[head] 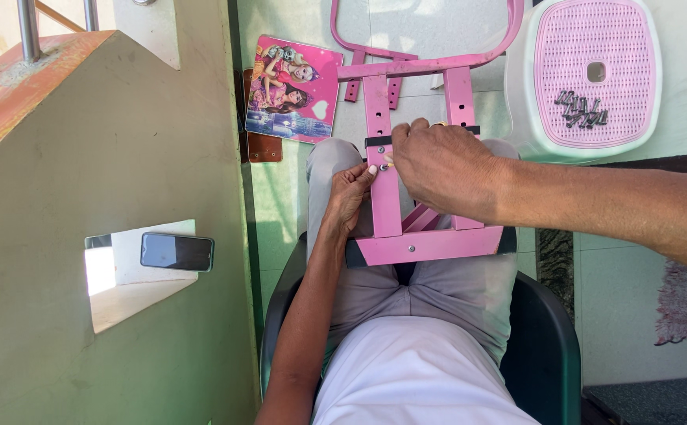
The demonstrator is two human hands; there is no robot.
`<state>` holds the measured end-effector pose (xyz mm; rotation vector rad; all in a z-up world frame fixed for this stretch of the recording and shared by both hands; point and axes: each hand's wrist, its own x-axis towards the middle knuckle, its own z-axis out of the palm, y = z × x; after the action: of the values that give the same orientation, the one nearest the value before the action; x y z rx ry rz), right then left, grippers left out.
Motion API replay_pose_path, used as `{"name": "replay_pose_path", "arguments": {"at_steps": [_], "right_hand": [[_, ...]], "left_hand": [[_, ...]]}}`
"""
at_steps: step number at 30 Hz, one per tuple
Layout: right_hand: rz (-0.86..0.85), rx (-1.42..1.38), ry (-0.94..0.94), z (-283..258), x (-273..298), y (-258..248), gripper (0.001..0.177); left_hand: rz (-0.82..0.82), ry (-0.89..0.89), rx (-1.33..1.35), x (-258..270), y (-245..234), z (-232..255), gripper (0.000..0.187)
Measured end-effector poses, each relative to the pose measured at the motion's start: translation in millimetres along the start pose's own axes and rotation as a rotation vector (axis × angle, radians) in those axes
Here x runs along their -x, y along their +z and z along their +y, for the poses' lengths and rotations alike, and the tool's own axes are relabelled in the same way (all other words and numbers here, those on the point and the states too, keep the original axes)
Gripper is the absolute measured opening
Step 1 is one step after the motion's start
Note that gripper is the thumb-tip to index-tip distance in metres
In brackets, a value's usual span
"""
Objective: The person assembles a pink metal frame by inserting bolts and tightening them with a screwdriver. They align the frame parts, insert bolts into holes, and use a screwdriver to secure the connections.
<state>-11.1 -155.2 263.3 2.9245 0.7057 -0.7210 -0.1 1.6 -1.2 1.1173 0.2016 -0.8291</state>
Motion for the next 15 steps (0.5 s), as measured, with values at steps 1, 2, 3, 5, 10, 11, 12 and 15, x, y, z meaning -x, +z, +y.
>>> {"name": "replay_pose_path", "arguments": {"at_steps": [1, 2, 3, 5, 10, 11, 12, 15], "right_hand": [[-0.025, -0.028, 0.016, 0.5, 0.1, 0.0, 0.027], [-0.049, -0.055, 0.033, 1.2, 0.1, -0.2, 0.025], [-0.072, -0.082, 0.050, 1.7, 0.0, -0.2, 0.023], [-0.056, -0.084, 0.059, 0.3, -1.5, 0.8, 0.023], [0.032, -0.082, 0.038, -4.2, -4.9, 3.7, 0.023], [0.034, -0.094, 0.041, -4.4, -5.3, 3.8, 0.024], [0.036, -0.107, 0.045, -4.7, -5.2, 4.0, 0.026], [0.254, -0.092, -0.030, -3.6, -5.5, 4.0, 0.038]], "left_hand": [[-0.002, 0.008, -0.004, 0.1, -0.4, -0.6, 0.026], [0.002, 0.006, -0.005, -0.6, -0.3, -0.6, 0.027], [0.005, 0.005, -0.006, -1.3, 0.1, -0.5, 0.027], [0.002, 0.009, -0.002, -1.3, 0.3, -0.8, 0.028], [0.038, -0.007, -0.033, 0.4, 1.6, 1.7, 0.028], [0.038, -0.010, -0.029, 0.7, 1.8, 2.7, 0.027], [0.037, -0.014, -0.025, 1.2, 2.1, 3.3, 0.027], [0.020, -0.008, -0.011, 1.0, 2.6, 4.1, 0.026]]}}
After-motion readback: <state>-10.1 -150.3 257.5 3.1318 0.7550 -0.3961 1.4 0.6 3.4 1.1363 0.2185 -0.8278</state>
